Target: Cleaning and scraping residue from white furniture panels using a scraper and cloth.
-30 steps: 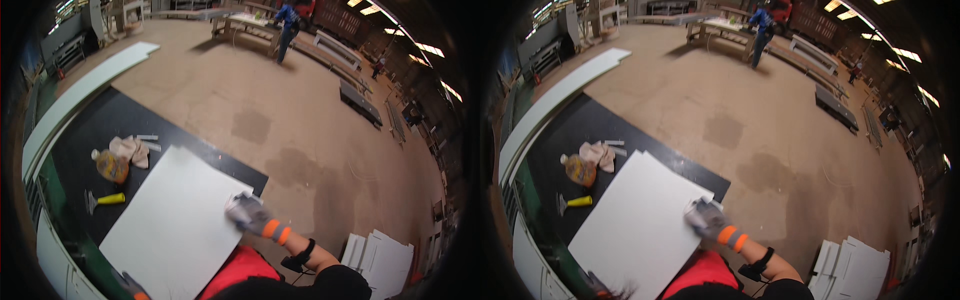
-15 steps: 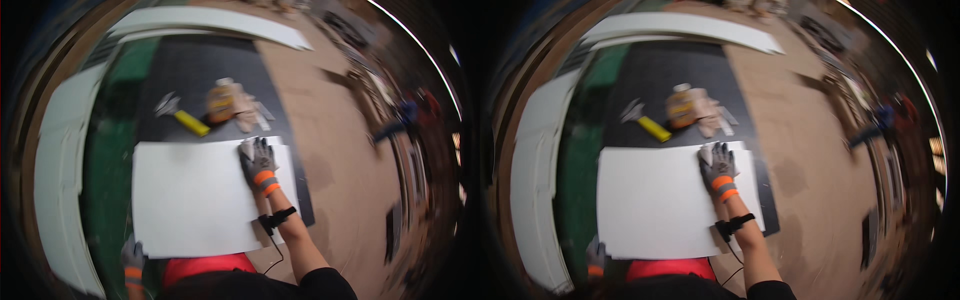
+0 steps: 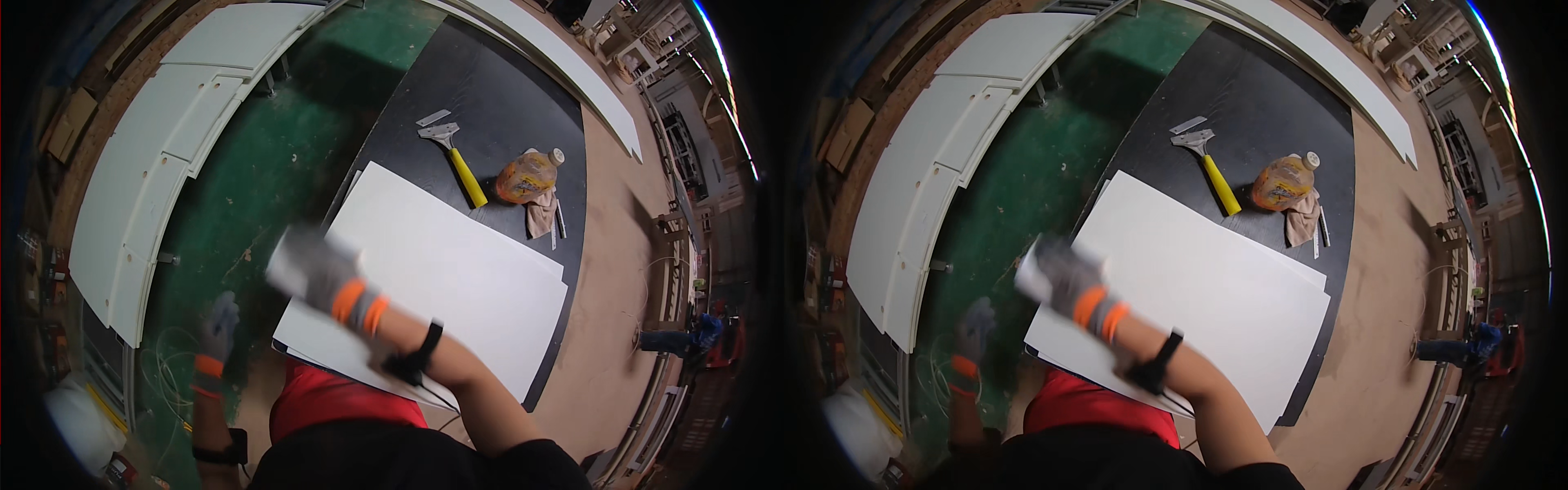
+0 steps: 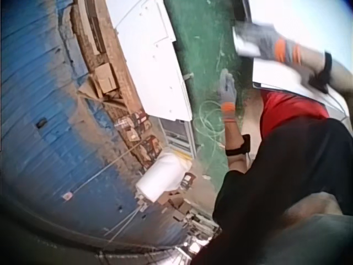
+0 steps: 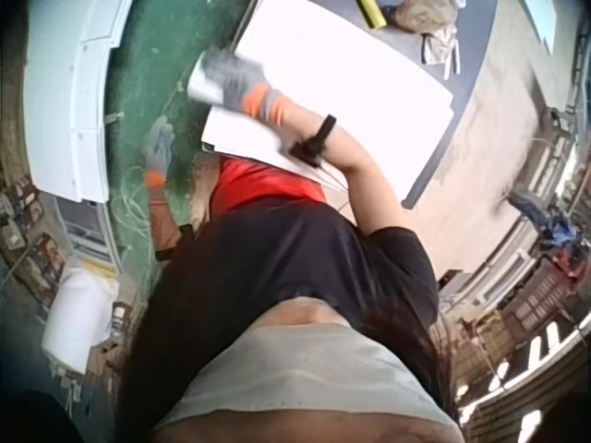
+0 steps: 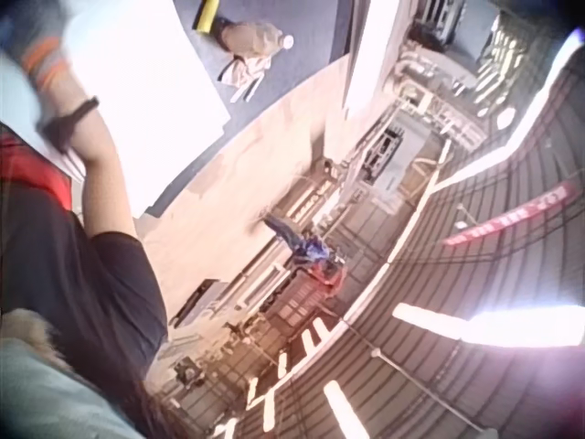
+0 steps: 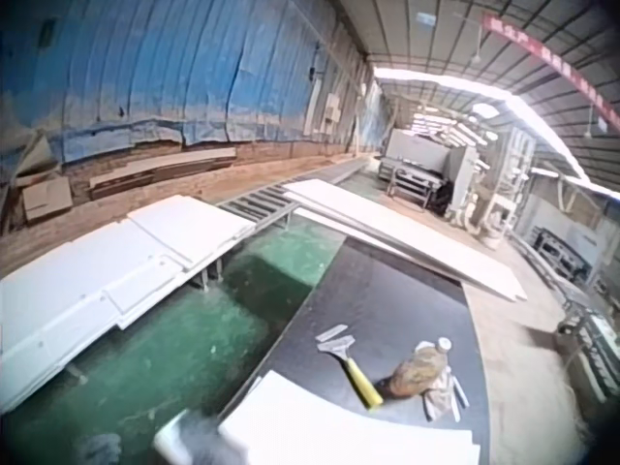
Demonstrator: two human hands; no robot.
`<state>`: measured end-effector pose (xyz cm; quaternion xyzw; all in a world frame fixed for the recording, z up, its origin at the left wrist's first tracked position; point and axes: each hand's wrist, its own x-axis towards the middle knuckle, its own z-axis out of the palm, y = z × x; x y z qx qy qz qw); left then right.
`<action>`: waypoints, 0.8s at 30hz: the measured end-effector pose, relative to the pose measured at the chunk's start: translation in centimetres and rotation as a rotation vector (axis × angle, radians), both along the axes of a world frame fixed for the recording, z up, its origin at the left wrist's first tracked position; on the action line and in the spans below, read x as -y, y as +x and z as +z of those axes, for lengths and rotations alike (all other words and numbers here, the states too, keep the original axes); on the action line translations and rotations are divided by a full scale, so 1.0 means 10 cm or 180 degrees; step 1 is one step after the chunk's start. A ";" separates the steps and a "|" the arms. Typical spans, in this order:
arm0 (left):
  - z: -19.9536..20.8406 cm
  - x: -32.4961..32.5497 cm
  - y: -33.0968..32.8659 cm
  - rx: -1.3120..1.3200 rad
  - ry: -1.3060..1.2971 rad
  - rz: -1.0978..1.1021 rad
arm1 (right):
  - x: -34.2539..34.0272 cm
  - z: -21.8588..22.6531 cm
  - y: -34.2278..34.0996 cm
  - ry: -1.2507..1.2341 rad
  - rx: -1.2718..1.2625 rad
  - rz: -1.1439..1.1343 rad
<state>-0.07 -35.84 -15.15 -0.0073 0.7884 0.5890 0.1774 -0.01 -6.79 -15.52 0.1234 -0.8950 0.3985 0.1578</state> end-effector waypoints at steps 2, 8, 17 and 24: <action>0.10 -0.04 -0.21 0.0211 0.0284 0.0341 | 0.53 0.20 0.52 0.1313 0.0888 0.1669; 0.13 -0.71 -0.65 0.0662 0.0081 -0.0683 | -0.04 0.60 0.49 0.0884 0.1258 0.0638; 0.39 -1.56 -0.63 -0.0577 -0.1370 -0.2176 | -2.45 0.49 2.56 0.0399 0.1245 -0.4821; 0.45 -1.83 -0.67 -0.0635 -0.2116 -0.1851 | -2.20 0.40 4.51 -0.1914 0.0073 -0.6879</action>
